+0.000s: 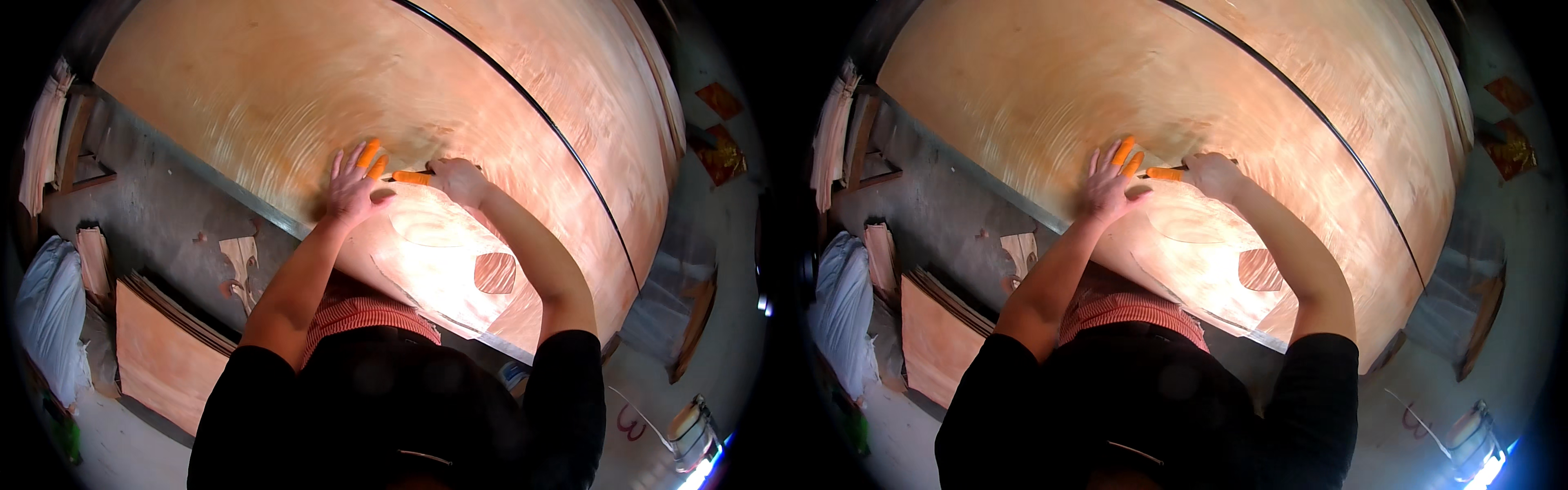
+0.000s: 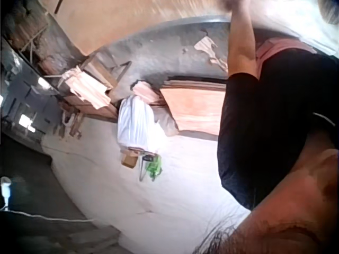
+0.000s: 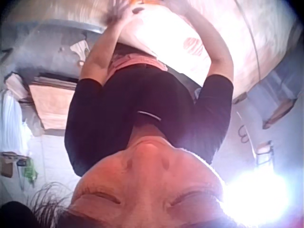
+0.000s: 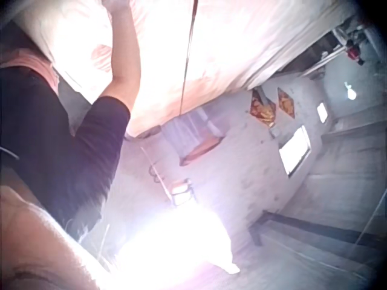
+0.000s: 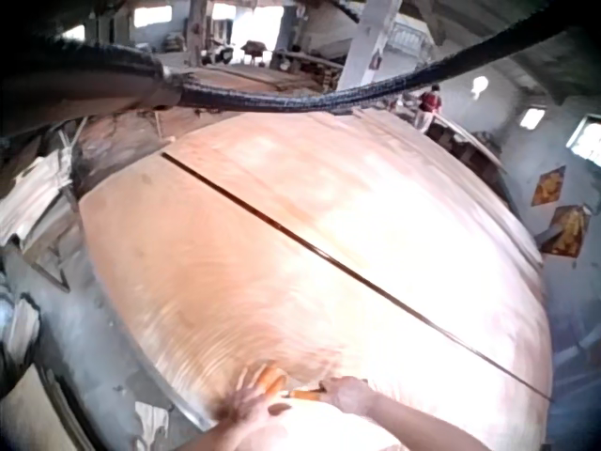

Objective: The person uses a utility knife and a flexible ruler to cut large sheets of wood veneer on a workbench. They trace curved lines, cut out shapes, and stack the cut pieces. The person also uses a brush to apply a substance to the veneer surface.

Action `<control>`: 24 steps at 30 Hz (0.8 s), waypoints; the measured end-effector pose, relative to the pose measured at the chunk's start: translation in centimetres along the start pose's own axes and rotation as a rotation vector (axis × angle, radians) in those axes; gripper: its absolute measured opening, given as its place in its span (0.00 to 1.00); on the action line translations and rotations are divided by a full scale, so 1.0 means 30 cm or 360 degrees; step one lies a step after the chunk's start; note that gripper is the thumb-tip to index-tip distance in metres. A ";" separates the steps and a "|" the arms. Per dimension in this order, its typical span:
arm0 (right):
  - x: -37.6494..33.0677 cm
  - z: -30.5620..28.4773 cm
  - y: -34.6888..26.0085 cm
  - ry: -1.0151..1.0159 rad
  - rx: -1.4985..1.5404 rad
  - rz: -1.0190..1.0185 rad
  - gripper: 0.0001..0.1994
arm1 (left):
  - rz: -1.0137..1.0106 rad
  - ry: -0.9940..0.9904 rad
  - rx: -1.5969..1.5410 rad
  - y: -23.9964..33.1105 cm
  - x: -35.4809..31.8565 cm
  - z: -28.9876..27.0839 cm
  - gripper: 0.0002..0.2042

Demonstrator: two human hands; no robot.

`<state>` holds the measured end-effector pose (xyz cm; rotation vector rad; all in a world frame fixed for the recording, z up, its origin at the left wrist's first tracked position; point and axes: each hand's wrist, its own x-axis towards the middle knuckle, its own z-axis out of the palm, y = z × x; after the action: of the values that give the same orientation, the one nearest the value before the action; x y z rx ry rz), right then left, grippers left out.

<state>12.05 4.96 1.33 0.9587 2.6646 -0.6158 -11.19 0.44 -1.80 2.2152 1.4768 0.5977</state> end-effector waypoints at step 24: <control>-0.428 0.375 -0.383 0.0040 0.0575 0.1759 0.14 | 0.0674 -0.0180 -0.0027 0.096 -0.034 0.102 0.23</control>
<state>15.21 -15.30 -0.44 2.2302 1.6037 -0.7625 -7.66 -1.82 -2.85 2.5195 0.9456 0.5958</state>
